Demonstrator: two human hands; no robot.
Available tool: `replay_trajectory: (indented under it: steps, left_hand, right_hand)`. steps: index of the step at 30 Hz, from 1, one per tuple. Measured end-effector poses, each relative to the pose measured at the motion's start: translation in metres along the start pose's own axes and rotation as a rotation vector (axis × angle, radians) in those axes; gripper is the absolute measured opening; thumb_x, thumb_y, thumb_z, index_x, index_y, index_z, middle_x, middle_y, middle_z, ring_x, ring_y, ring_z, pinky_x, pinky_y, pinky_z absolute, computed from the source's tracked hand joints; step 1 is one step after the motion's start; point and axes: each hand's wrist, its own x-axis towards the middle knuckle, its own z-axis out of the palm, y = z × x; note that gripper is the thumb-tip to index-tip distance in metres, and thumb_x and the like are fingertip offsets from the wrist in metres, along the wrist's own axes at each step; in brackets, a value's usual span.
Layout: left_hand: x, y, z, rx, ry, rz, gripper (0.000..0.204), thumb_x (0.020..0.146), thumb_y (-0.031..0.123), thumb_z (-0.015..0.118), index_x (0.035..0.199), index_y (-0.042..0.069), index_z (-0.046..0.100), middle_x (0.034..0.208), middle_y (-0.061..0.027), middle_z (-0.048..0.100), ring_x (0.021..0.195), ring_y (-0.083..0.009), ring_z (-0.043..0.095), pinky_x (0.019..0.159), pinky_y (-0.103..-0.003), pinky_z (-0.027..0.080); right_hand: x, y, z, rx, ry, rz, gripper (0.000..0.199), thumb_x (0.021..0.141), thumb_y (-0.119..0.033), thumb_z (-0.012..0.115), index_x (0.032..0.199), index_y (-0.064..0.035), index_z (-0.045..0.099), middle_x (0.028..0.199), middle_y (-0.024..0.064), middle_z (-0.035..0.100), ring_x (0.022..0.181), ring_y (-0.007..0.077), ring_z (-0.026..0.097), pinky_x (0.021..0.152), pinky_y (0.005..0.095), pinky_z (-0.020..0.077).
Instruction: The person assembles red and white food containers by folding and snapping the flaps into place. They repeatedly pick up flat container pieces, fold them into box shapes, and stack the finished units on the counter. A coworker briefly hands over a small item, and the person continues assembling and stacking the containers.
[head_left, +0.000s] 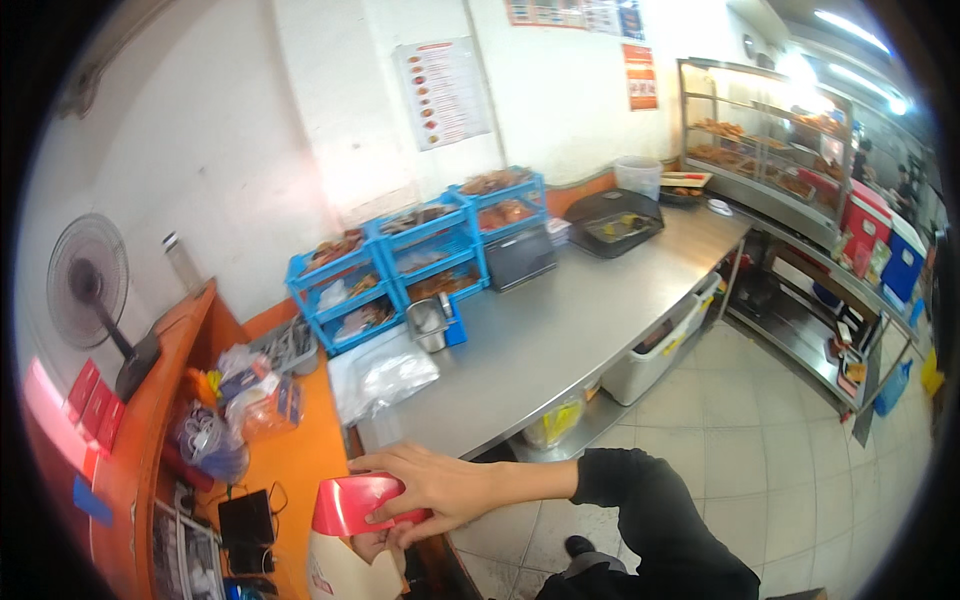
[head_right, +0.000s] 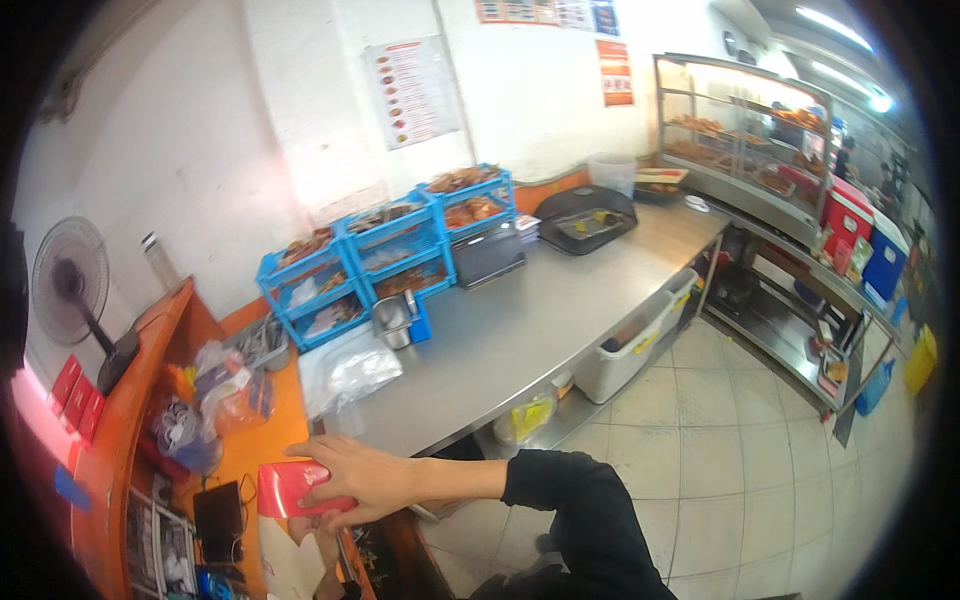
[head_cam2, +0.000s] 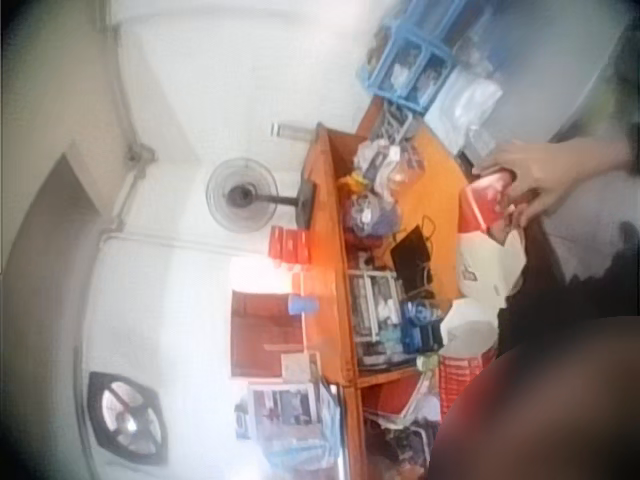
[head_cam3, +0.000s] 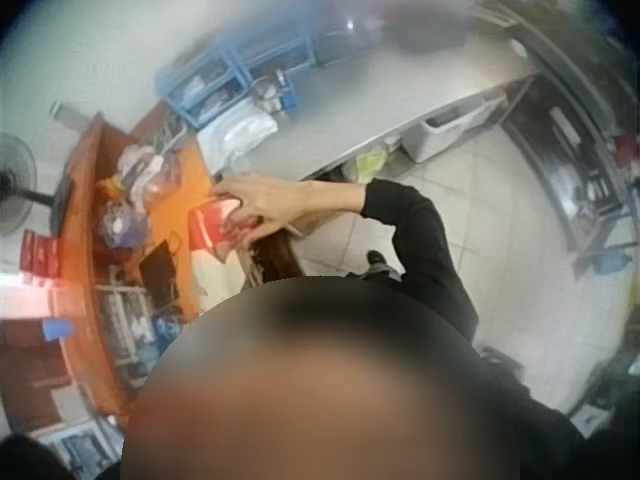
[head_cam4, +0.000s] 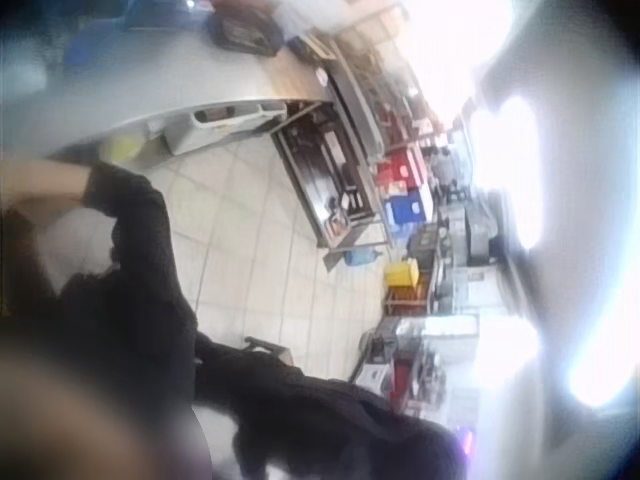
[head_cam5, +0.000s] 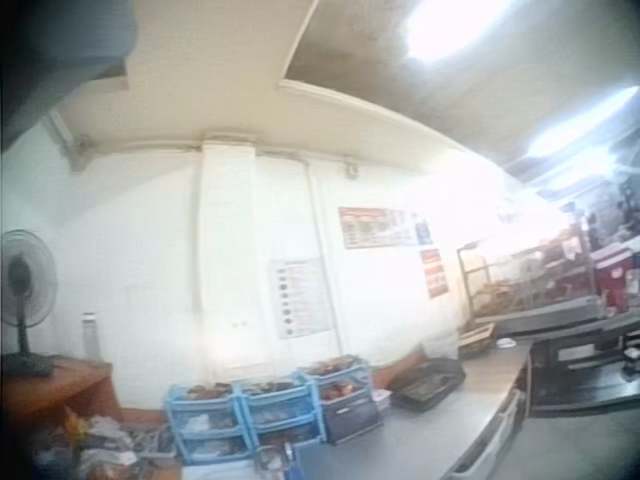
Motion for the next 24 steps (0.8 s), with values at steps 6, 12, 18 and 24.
replay_trajectory:
  steps: [6, 12, 18, 24]
  left_hand:
    - [-0.009, -0.004, 0.091, -0.081, -0.397, 0.004, 0.054, 0.081, 0.039, 0.060, 0.112, -0.003, 0.047, 0.101, -0.0121, 0.058, 0.089, -0.0223, 0.057, 0.075, -0.033, 0.046]
    - [-0.012, -0.012, 0.233, 0.390, -1.148, 0.384, 0.071, 0.068, 0.040, 0.069, 0.120, -0.001, 0.043, 0.114, -0.0188, 0.051, 0.107, -0.0322, 0.049, 0.090, -0.038, 0.038]
    - [-0.082, -0.038, 0.353, 0.526, -1.543, 0.887, 0.074, 0.062, 0.020, 0.072, 0.126, 0.003, 0.040, 0.129, -0.0199, 0.038, 0.119, -0.0356, 0.038, 0.098, -0.045, 0.030]
    - [-0.139, -0.052, 0.471, -0.119, -1.477, 0.512, 0.041, 0.068, 0.001, 0.062, 0.109, 0.003, 0.056, 0.100, -0.0131, 0.060, 0.089, -0.0275, 0.059, 0.073, -0.029, 0.048]
  right_hand:
    - [-0.069, -0.020, -0.085, 0.193, -0.153, 0.592, 0.041, 0.071, -0.025, 0.064, 0.110, -0.0143, 0.058, 0.123, 0.0243, 0.041, 0.100, 0.0393, 0.051, 0.086, 0.0391, 0.0425]
    - [-0.201, -0.003, -0.219, 0.182, 0.138, 0.877, 0.040, 0.075, -0.017, 0.060, 0.116, -0.0135, 0.057, 0.112, 0.0201, 0.055, 0.102, 0.0249, 0.054, 0.086, 0.0324, 0.0421]
    - [-0.348, -0.039, -0.357, 0.415, 0.712, 1.469, 0.037, 0.078, -0.022, 0.056, 0.111, -0.0052, 0.059, 0.091, 0.0046, 0.062, 0.072, 0.0099, 0.058, 0.056, 0.0228, 0.0470]
    - [-0.427, -0.083, -0.428, 0.626, 0.947, 1.702, 0.060, 0.084, -0.049, 0.046, 0.126, -0.0074, 0.042, 0.113, 0.0108, 0.054, 0.087, 0.0181, 0.060, 0.076, 0.0313, 0.0497]
